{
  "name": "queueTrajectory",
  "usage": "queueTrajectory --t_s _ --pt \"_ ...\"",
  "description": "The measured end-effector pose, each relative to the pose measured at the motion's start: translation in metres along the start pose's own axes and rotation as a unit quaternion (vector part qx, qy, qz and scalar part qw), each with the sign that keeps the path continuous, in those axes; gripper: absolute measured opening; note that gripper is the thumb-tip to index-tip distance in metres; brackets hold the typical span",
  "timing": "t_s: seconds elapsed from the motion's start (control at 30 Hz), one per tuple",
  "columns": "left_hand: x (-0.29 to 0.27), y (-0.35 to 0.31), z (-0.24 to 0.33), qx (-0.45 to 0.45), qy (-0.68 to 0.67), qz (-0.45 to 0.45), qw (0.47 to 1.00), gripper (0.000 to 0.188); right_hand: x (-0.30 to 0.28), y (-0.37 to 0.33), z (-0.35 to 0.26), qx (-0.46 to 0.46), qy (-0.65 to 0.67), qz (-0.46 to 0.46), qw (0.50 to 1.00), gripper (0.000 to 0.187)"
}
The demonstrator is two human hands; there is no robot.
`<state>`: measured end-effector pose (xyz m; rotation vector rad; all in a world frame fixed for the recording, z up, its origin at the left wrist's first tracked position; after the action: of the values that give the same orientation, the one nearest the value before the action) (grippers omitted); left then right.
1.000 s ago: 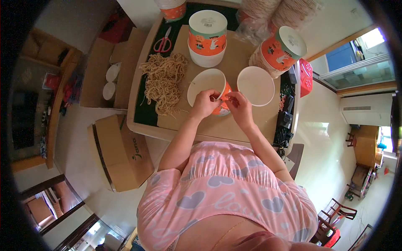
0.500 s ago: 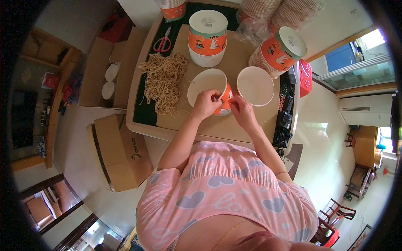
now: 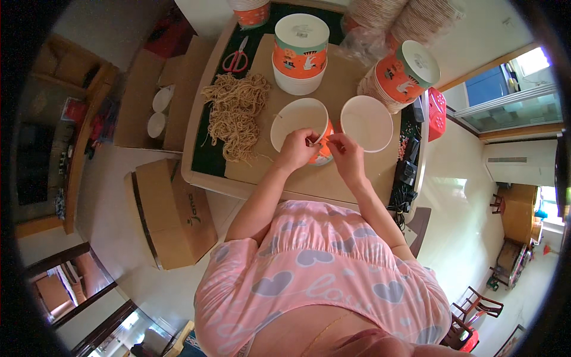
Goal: Placing shredded paper packing material into paper bowls as part of a packaging process.
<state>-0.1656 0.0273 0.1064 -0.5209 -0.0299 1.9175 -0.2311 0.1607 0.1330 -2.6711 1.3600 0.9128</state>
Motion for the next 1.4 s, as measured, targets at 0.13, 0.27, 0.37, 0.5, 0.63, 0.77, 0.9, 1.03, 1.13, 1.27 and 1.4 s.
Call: queueTrajectory --t_s 0.13,0.27,0.37,0.5,0.63,0.77,0.9,1.03,1.13,1.27,1.4 --pt "0.0007 -0.0003 -0.0009 0.01 -0.008 0.0 1.0 0.02 0.001 0.0012 -0.0018 -0.044 -0.006 0.005 0.999 0.011" --pt "0.0009 -0.0014 0.0019 0.011 -0.008 -0.004 1.0 0.022 0.0022 0.001 -0.0016 -0.053 -0.026 0.013 0.998 0.009" --pt "0.0012 -0.0011 0.001 0.014 -0.006 -0.004 1.0 0.023 0.0028 0.0009 -0.004 -0.057 -0.019 0.02 0.998 0.008" --pt "0.0012 -0.0011 0.0021 0.011 0.006 -0.003 1.0 0.024 0.0022 0.0013 -0.0039 -0.041 -0.024 0.015 0.999 0.009" --pt "0.0022 -0.001 0.002 0.008 0.001 -0.007 1.0 0.024 0.0025 0.0013 -0.0025 -0.035 -0.016 0.017 0.999 0.01" --pt "0.0024 -0.0017 0.0043 0.015 0.0 -0.003 1.0 0.024 0.0028 0.0008 -0.0001 -0.033 -0.012 0.02 0.999 0.01" --pt "0.0025 -0.0016 0.003 0.01 0.003 -0.002 1.0 0.022 0.003 0.001 -0.0026 -0.001 -0.032 -0.005 0.999 0.011" --pt "0.0028 -0.0018 0.0044 0.017 0.003 0.0 1.0 0.022 0.004 0.0013 -0.0017 0.001 -0.051 -0.012 0.999 0.01" --pt "0.0038 -0.0017 0.0046 0.029 0.007 0.001 1.0 0.021 0.006 0.0016 0.0022 -0.005 -0.05 -0.005 0.999 0.009" --pt "0.0039 0.0004 0.001 0.02 0.007 -0.026 0.999 0.019 0.0055 0.0015 0.0004 0.0 -0.051 -0.005 0.999 0.008" --pt "0.0055 0.001 -0.0013 0.052 -0.064 -0.067 0.994 0.017 0.0032 -0.0042 0.0007 -0.007 -0.058 0.004 0.998 0.009"
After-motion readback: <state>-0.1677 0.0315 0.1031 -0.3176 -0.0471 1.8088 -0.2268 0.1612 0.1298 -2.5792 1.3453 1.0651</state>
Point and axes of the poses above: each hand's wrist, its own y-axis towards the middle knuckle, its own x-axis out of the palm, z = x × y, the point moved 6 cm from there along y, towards the middle knuckle, and after that the axes turned 9 degrees about -x, right-handed, at the moved point
